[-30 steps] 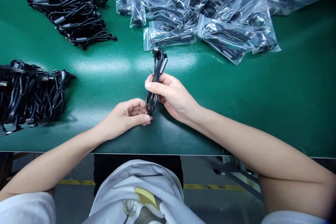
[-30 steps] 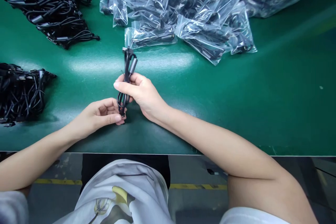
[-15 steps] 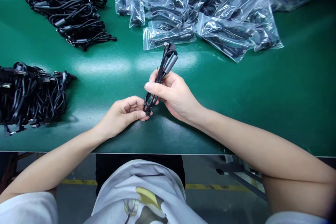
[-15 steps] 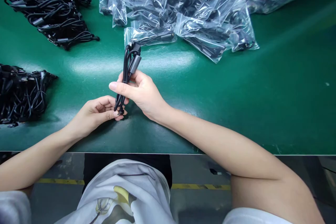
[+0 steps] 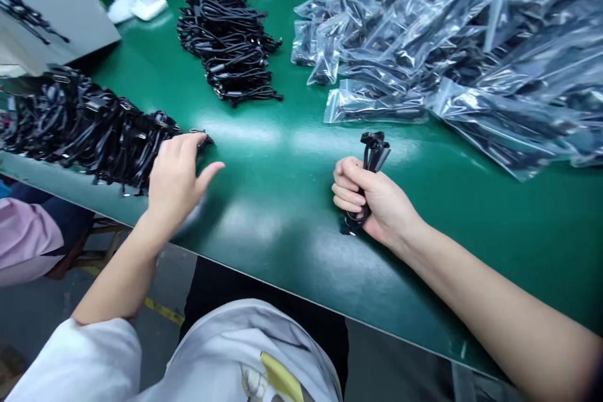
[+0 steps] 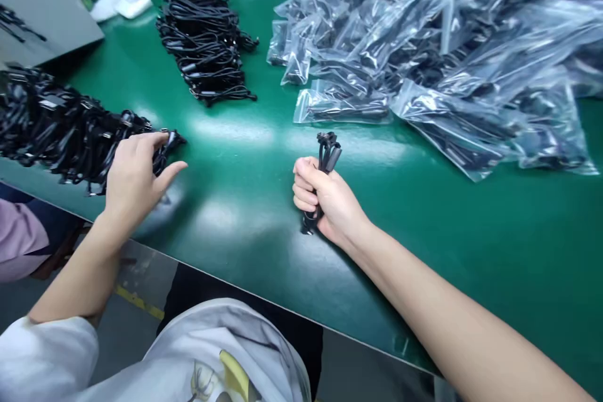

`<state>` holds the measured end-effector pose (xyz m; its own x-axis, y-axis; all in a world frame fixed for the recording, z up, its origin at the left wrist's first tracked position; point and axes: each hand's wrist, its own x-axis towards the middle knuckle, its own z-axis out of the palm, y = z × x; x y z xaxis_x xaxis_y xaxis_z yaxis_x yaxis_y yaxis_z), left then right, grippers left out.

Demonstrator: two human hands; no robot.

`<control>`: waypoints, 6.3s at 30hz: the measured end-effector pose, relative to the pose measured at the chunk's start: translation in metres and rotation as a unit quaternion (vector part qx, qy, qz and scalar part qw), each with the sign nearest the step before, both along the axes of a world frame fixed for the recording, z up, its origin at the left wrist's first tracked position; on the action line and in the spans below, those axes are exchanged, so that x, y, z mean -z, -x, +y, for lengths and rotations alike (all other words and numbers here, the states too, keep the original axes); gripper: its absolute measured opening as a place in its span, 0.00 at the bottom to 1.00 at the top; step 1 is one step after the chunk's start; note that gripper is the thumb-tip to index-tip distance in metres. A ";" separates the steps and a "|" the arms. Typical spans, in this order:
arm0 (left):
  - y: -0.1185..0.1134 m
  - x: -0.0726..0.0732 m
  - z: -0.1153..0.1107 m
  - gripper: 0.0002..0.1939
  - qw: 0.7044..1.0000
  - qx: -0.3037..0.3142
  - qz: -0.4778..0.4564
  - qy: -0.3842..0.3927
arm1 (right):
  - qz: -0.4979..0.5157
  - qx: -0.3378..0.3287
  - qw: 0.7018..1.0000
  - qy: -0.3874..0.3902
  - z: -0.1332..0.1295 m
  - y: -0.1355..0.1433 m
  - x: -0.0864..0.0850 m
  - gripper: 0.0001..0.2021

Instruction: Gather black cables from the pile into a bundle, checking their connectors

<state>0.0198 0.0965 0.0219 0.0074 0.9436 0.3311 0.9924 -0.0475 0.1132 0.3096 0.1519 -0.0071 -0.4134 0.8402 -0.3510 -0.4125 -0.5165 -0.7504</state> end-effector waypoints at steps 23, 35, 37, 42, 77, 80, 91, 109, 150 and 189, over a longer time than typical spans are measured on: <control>-0.085 0.013 0.036 0.25 0.590 0.185 -0.718 0.320 | -0.263 -0.137 0.937 -0.183 -0.023 0.008 0.017 0.24; -0.064 0.013 0.037 0.18 0.690 0.131 -0.684 0.198 | -0.265 -0.145 0.941 -0.153 -0.030 0.018 -0.008 0.19; -0.065 0.013 0.035 0.18 0.691 0.123 -0.683 0.202 | -0.256 -0.152 0.943 -0.149 -0.031 0.015 -0.007 0.20; -0.065 0.012 0.034 0.18 0.684 0.133 -0.687 0.206 | -0.231 -0.175 0.945 -0.155 -0.028 0.010 -0.007 0.21; -0.051 0.005 0.040 0.12 0.658 0.237 -0.666 0.261 | -0.313 -0.012 0.907 -0.281 -0.047 0.010 0.010 0.18; -0.050 0.003 0.041 0.10 0.643 0.239 -0.679 0.262 | -0.327 0.017 0.893 -0.310 -0.049 0.009 0.009 0.17; -0.051 0.003 0.040 0.22 0.620 0.217 -0.705 0.265 | -0.369 0.038 0.819 -0.437 -0.050 0.006 0.003 0.02; -0.051 0.002 0.040 0.16 0.632 0.220 -0.690 0.276 | -0.393 0.055 0.715 -0.576 -0.047 0.001 0.006 0.21; -0.055 -0.006 0.038 0.10 0.723 0.191 -0.602 0.281 | -0.446 0.002 0.675 -0.587 -0.043 -0.005 0.000 0.15; -0.059 0.008 0.035 0.19 0.624 0.234 -0.691 0.280 | -0.331 -0.071 0.874 -0.348 -0.047 0.002 -0.002 0.06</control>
<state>0.0792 0.1313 0.0141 0.3981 0.9157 -0.0545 -0.1791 0.1359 0.9744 0.3079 0.1052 -0.0051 -0.4302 0.9025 0.0231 0.2633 0.1499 -0.9530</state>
